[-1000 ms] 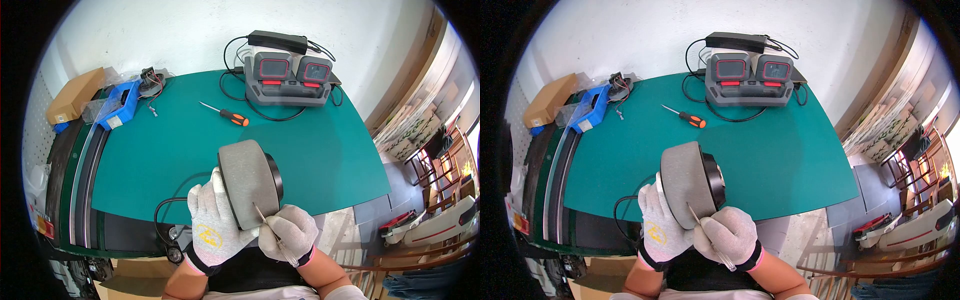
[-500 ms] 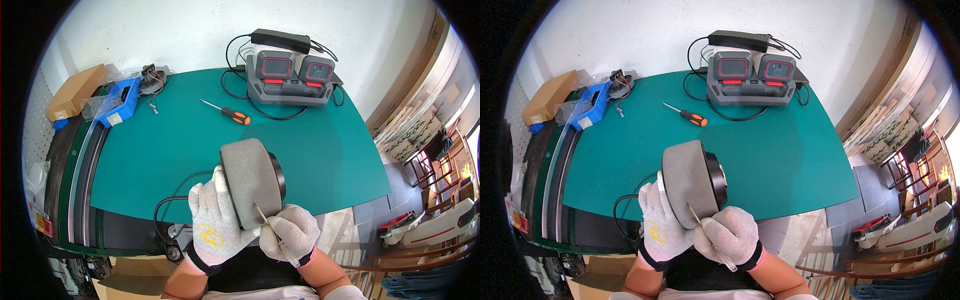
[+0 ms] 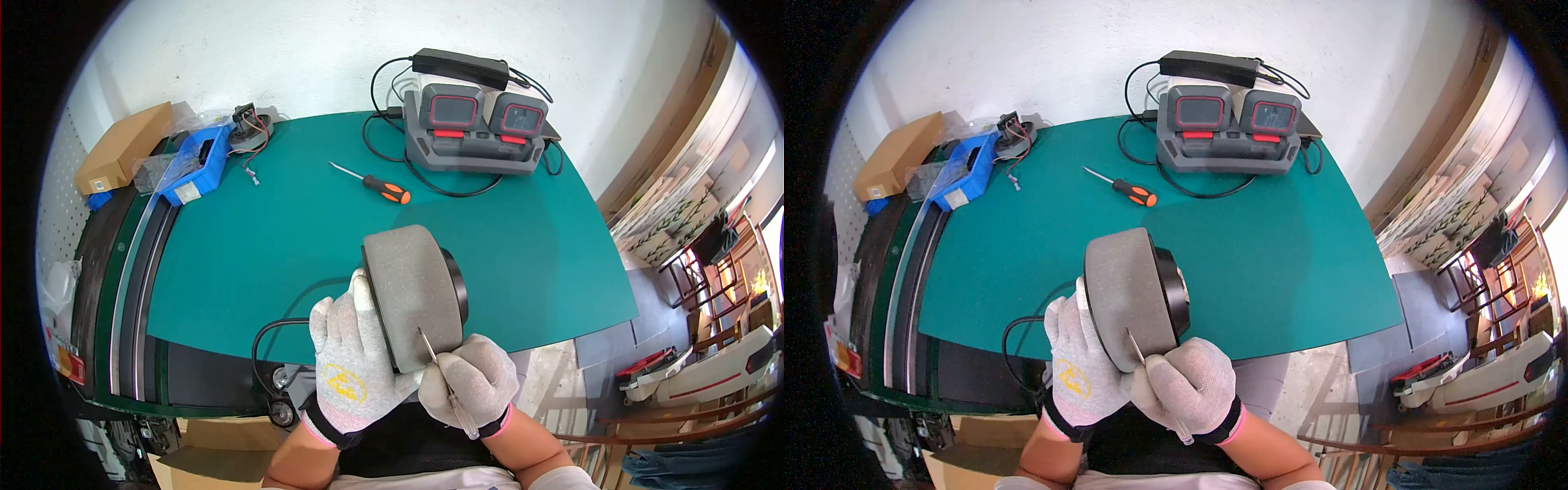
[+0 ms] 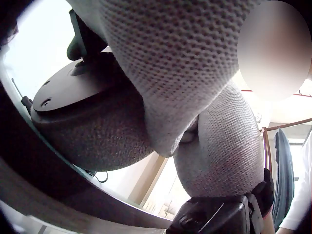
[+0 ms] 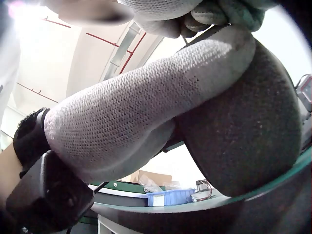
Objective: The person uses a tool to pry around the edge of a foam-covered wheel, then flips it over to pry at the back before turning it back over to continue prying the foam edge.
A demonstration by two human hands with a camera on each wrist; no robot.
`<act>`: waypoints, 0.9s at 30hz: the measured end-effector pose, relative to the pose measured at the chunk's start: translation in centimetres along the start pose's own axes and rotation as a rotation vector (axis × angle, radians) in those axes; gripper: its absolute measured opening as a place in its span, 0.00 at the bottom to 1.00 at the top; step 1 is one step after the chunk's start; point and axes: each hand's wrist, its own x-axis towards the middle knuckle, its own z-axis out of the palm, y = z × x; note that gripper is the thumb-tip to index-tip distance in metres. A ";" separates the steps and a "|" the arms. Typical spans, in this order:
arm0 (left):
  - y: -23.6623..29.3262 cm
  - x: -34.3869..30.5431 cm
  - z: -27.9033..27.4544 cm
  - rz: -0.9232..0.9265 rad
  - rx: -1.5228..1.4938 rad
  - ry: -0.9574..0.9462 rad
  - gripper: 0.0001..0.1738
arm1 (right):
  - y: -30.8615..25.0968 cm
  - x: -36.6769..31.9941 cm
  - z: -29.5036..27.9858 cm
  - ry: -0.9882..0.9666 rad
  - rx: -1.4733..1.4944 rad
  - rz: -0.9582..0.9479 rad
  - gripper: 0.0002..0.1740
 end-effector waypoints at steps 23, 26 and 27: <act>-0.1 -0.2 -0.6 0.006 0.013 -0.049 0.72 | 0.3 -0.3 -0.9 -0.049 0.075 0.023 0.10; -0.1 -0.2 -0.4 -0.003 0.014 -0.058 0.72 | 0.2 -0.1 -0.7 -0.033 0.068 0.032 0.11; -0.1 -0.2 -0.4 -0.008 0.018 -0.054 0.71 | 0.1 0.0 -0.7 -0.043 0.059 0.014 0.11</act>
